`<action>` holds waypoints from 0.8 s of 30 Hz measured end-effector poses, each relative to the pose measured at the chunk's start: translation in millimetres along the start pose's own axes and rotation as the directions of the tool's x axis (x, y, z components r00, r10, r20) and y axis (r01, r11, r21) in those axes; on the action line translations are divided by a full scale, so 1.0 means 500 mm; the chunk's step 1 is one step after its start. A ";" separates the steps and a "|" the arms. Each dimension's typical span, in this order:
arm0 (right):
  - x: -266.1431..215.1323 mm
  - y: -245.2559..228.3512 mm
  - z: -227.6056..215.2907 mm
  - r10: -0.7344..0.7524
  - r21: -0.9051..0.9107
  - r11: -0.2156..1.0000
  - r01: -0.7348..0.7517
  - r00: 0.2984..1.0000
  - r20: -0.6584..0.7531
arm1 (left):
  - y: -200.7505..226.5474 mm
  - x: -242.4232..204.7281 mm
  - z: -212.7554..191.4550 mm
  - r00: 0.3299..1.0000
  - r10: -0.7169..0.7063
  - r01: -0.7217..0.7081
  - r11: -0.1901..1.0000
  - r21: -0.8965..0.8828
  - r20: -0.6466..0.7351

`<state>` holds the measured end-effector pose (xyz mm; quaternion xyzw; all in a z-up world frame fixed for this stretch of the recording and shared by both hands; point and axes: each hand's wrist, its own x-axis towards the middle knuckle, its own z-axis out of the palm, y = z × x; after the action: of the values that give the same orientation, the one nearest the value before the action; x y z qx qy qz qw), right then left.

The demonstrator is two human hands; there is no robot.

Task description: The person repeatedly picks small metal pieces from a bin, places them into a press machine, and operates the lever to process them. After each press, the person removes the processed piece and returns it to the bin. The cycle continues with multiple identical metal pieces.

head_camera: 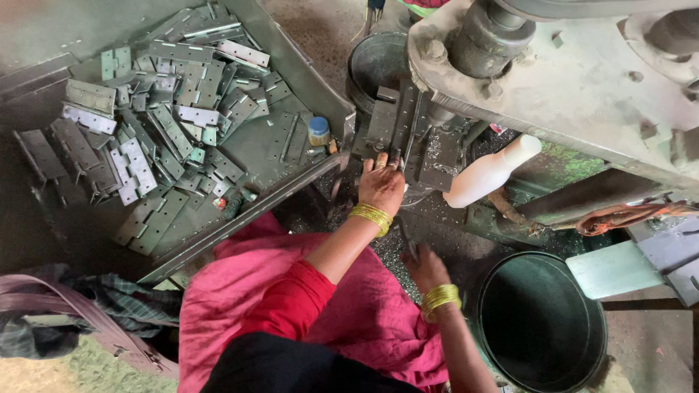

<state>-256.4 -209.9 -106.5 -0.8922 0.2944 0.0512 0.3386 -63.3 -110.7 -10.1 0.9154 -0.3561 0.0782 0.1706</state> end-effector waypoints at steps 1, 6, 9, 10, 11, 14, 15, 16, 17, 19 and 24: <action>-0.008 0.029 0.057 -0.020 -0.019 1.000 0.018 0.998 -0.061 | 0.003 -0.001 -0.007 1.000 -0.018 0.018 1.000 0.006 0.018; -0.001 0.122 0.180 -0.031 -0.012 0.999 0.030 0.991 -0.128 | -0.005 -0.034 -0.037 0.989 0.090 -0.076 0.990 0.117 -0.117; 0.043 0.125 0.121 -0.098 -0.052 0.994 0.092 0.988 -0.117 | -0.006 0.006 -0.047 0.996 0.084 -0.083 0.968 0.238 0.006; 0.053 0.124 0.102 -0.104 -0.083 0.992 0.095 0.989 -0.105 | -0.004 0.025 -0.042 0.995 0.077 -0.093 0.955 0.280 0.068; 0.054 0.124 0.092 -0.103 -0.114 0.989 0.091 0.989 -0.103 | -0.001 0.039 -0.032 0.989 0.065 -0.106 0.941 0.320 0.135; 0.042 0.130 0.103 -0.062 -0.184 0.982 0.044 0.994 -0.092 | 0.020 0.070 0.018 0.978 0.013 -0.088 0.931 0.355 0.208; 0.036 0.130 0.122 -0.068 -0.100 0.993 0.056 0.991 -0.119 | 0.025 0.071 0.034 0.992 -0.017 -0.016 0.965 0.262 0.123; 0.027 0.129 0.143 -0.071 -0.016 0.997 0.070 0.987 -0.146 | 0.026 0.066 0.050 0.998 -0.048 0.040 0.986 0.163 0.042; 0.026 0.131 0.158 -0.083 0.062 0.994 0.094 0.982 -0.168 | 0.021 0.059 0.063 0.999 -0.036 0.032 0.988 0.152 0.027; 0.027 0.135 0.174 -0.062 0.002 0.998 0.063 0.987 -0.150 | 0.001 0.039 0.076 0.999 0.042 -0.047 0.978 0.201 0.029; 0.058 0.151 0.114 -0.026 -0.131 0.991 0.017 0.997 -0.069 | 0.001 0.087 0.056 0.979 -0.057 0.015 0.978 0.207 0.198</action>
<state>-268.4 -232.8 -202.0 -0.9167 0.2928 0.0351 0.2696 -31.0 -148.7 -24.5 0.9376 -0.3449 0.0176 0.0399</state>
